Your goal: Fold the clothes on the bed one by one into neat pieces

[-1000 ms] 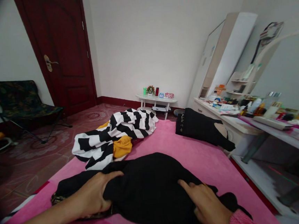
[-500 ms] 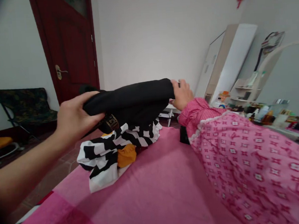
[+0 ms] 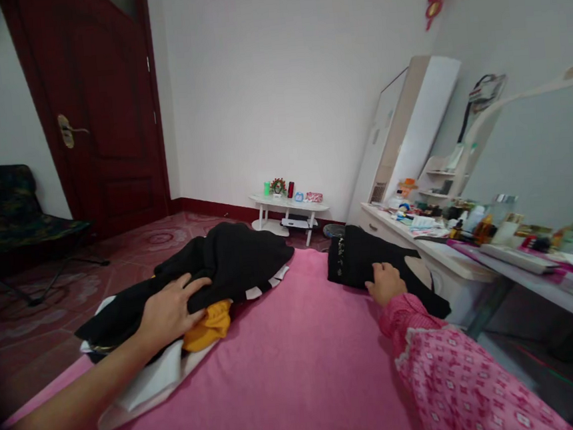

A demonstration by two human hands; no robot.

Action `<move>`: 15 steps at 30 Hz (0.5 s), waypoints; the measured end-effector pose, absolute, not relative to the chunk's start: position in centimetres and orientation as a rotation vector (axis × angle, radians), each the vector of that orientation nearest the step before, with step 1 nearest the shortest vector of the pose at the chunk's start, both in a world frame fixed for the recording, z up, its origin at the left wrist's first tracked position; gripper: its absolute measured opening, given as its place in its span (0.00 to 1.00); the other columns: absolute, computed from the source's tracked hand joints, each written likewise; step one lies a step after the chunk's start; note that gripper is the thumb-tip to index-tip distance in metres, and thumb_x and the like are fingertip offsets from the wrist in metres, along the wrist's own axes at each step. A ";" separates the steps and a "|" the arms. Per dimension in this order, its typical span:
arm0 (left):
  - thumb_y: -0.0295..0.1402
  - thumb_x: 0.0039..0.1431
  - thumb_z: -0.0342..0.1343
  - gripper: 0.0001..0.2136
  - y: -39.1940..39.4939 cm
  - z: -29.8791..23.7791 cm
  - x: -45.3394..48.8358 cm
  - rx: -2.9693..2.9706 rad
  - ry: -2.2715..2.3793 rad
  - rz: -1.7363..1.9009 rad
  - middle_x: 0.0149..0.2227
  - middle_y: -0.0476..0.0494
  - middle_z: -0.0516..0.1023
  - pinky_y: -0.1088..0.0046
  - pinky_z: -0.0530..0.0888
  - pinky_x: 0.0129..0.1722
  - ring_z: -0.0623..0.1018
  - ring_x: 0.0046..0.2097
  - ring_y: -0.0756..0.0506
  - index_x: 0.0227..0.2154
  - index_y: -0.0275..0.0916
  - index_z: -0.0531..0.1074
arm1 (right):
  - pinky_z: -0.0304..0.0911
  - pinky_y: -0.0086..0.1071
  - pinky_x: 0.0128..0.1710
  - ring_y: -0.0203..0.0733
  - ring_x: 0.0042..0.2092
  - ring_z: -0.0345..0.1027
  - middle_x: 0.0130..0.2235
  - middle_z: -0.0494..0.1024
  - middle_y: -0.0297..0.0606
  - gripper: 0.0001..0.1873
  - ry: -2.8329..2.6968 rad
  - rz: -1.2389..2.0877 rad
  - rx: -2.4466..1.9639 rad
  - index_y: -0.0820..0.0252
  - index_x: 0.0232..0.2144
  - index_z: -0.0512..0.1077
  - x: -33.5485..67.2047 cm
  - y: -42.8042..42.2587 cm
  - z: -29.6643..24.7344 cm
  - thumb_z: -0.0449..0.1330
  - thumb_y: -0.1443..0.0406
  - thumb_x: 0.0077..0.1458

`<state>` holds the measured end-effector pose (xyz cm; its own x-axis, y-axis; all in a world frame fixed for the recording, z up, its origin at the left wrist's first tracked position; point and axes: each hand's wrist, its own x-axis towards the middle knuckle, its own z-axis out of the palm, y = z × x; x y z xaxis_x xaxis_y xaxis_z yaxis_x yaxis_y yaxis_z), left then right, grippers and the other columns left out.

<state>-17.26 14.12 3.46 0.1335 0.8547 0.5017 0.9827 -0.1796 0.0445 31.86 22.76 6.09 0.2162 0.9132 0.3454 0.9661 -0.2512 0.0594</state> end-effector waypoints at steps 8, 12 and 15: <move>0.38 0.54 0.55 0.22 14.6 2.0 -17.5 -2.077 -1.803 -0.572 0.52 0.41 0.66 0.66 0.70 0.45 0.72 0.50 0.39 0.53 0.51 0.67 | 0.55 0.54 0.51 0.70 0.59 0.55 0.59 0.56 0.70 0.58 -1.202 0.011 -2.466 0.69 0.61 0.50 30.0 30.6 4.9 0.55 0.34 0.40; 0.39 0.54 0.55 0.22 14.7 1.4 -17.7 -2.067 -1.781 -0.567 0.52 0.40 0.65 0.65 0.70 0.45 0.71 0.49 0.39 0.53 0.51 0.67 | 0.54 0.60 0.49 0.73 0.60 0.51 0.59 0.54 0.74 0.61 -1.165 -0.106 -2.545 0.69 0.61 0.46 29.2 32.6 3.5 0.64 0.41 0.35; 0.40 0.54 0.55 0.22 14.7 1.2 -17.7 -2.061 -1.783 -0.565 0.50 0.41 0.66 0.65 0.70 0.43 0.72 0.47 0.39 0.53 0.51 0.67 | 0.59 0.54 0.47 0.65 0.53 0.63 0.52 0.67 0.66 0.50 -1.339 -0.146 -2.511 0.67 0.59 0.51 30.6 32.9 3.4 0.66 0.51 0.39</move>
<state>-17.73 14.73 1.24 0.1255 0.8473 0.5160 0.9899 -0.1418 -0.0080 30.64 32.89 3.36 0.5623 0.7961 0.2235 0.8256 -0.5251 -0.2066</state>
